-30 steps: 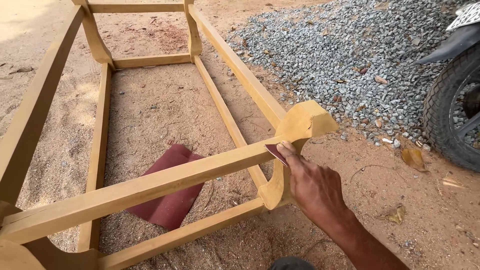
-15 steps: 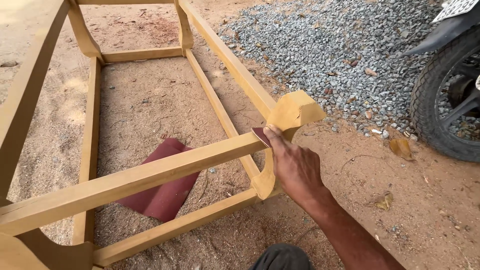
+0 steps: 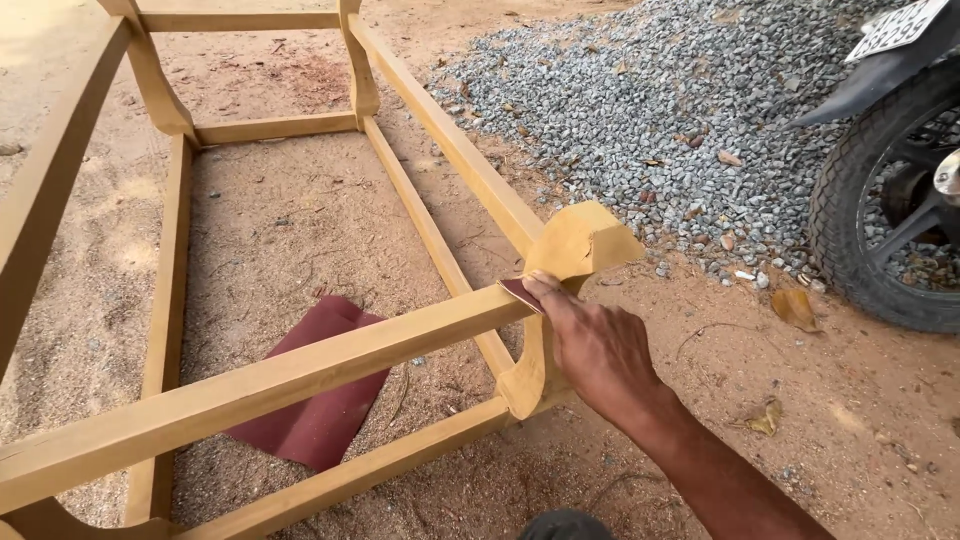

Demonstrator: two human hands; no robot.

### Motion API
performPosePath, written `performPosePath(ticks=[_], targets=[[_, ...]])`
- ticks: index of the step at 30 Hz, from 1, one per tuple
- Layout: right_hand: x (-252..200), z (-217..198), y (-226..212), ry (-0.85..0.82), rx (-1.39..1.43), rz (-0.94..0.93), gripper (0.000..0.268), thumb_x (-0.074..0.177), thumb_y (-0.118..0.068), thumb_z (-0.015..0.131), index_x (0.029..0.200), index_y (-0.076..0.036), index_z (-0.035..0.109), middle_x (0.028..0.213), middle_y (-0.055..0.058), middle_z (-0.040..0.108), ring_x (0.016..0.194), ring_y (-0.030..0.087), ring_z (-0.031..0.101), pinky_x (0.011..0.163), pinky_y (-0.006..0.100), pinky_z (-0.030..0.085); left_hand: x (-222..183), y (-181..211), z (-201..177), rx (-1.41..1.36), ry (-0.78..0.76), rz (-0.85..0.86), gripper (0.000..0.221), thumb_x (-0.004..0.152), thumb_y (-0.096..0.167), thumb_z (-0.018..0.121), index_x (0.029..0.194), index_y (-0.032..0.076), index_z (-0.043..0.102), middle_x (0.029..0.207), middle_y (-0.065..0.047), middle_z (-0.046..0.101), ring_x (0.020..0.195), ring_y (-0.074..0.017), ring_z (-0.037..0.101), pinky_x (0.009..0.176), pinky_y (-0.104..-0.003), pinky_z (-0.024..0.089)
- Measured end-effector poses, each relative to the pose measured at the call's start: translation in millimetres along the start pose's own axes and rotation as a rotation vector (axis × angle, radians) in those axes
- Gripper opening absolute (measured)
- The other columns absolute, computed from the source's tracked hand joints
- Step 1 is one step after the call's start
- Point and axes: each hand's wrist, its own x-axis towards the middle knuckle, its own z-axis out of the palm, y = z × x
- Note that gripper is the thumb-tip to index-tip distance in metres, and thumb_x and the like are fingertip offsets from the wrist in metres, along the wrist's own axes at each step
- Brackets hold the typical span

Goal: Sanding a wooden frame manually with sandpaper.

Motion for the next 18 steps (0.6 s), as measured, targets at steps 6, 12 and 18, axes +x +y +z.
performPosePath(ticks=[6, 12, 18], targets=[[-4.3, 2.6, 3.0, 0.175, 0.084, -0.158, 0.045, 0.098, -0.001, 0.049, 0.142, -0.007, 0.058, 0.098, 0.015, 0.077, 0.045, 0.012, 0.057, 0.04, 0.033, 0.051, -0.3, -179.6, 69.3, 0.019, -0.037, -0.04, 0.063, 0.105, 0.063, 0.045, 0.135, 0.011, 0.063, 0.098, -0.005, 0.078, 0.091, -0.0107, 0.072, 0.088, -0.037, 0.057], [4.6, -0.5, -7.1, -0.008, -0.004, -0.006, 0.044, 0.103, 0.002, 0.046, 0.146, -0.003, 0.054, 0.085, 0.014, 0.078, 0.043, 0.01, 0.057, 0.036, 0.029, 0.051, 21.7, -223.5, 113.3, 0.113, -0.449, -0.388, 0.091, 0.076, 0.086, 0.062, 0.118, 0.005, 0.065, 0.071, -0.009, 0.073, 0.067, -0.0205, 0.069, 0.073, -0.042, 0.059], [-3.1, -0.1, -8.2, 0.068, 0.032, -0.03, 0.051, 0.093, 0.004, 0.049, 0.143, -0.006, 0.058, 0.128, 0.023, 0.071, 0.033, 0.011, 0.054, 0.029, 0.027, 0.05, 25.9, -232.6, 122.9, 0.005, -0.569, -0.549, 0.069, 0.082, 0.069, 0.072, 0.111, 0.006, 0.067, 0.071, -0.013, 0.073, 0.06, -0.0226, 0.073, 0.06, -0.04, 0.063]])
